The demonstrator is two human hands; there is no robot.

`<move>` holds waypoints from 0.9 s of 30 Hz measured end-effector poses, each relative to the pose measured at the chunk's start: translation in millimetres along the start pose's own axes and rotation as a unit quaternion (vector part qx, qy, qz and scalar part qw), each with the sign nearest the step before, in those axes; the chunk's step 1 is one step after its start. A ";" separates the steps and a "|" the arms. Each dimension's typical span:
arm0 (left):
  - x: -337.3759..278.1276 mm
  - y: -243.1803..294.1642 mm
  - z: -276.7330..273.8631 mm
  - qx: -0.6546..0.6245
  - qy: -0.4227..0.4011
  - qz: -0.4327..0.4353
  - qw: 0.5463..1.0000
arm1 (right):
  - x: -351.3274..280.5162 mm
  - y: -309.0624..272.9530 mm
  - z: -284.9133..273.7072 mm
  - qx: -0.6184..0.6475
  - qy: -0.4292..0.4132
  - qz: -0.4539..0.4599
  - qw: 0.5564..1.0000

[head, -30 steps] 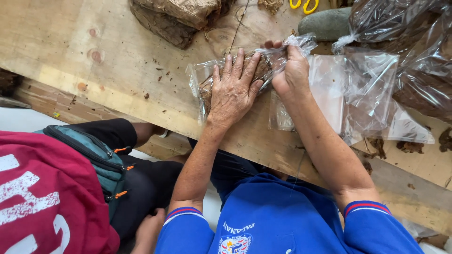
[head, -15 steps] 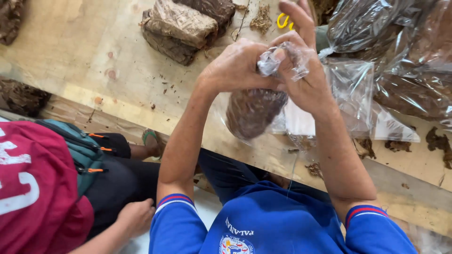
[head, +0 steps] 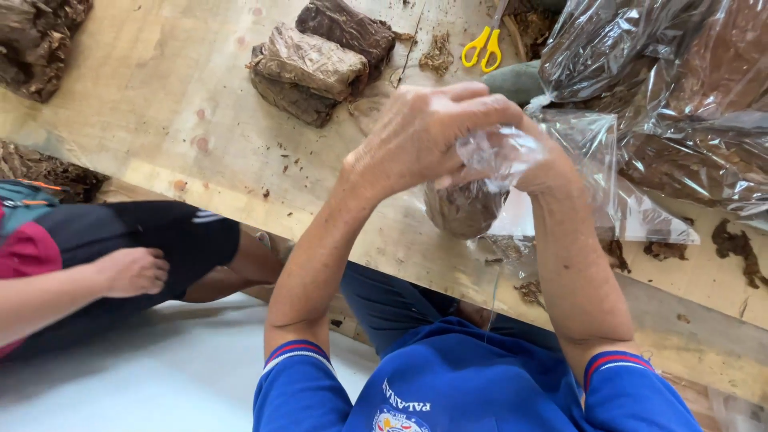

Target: Packaging bundles of dried tobacco leaves into clear plastic bags on a wooden workbench.

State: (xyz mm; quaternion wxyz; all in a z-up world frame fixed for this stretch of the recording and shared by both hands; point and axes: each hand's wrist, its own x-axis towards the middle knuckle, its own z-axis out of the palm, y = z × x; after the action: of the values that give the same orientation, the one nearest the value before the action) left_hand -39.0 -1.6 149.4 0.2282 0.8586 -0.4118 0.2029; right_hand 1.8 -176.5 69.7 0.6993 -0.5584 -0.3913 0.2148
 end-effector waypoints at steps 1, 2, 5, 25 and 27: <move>0.6 6.0 -3.1 0.003 0.003 0.004 1.000 | 1.1 -5.5 3.2 -0.005 -0.001 -0.004 1.000; 1.2 12.4 -6.6 0.019 -0.003 0.015 1.000 | 2.2 -11.5 6.7 -0.014 0.005 -0.008 1.000; -3.5 26.7 -13.3 0.062 0.009 -0.003 0.998 | 9.2 -35.5 19.6 -0.045 0.015 -0.027 0.999; -65.9 8.4 -9.2 -0.311 0.359 -0.305 0.826 | 1.3 -50.1 22.5 -0.304 0.160 -0.013 0.939; -74.7 28.0 -2.0 -0.516 0.378 -0.325 0.696 | 1.2 -55.1 12.1 -0.397 0.200 -0.103 0.890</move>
State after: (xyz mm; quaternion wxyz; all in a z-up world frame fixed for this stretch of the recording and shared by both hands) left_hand -104.9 29.8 117.2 0.8237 0.5373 -0.0260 0.1791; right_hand -14.5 -183.9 123.2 0.5011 -0.7770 -0.3512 -0.1475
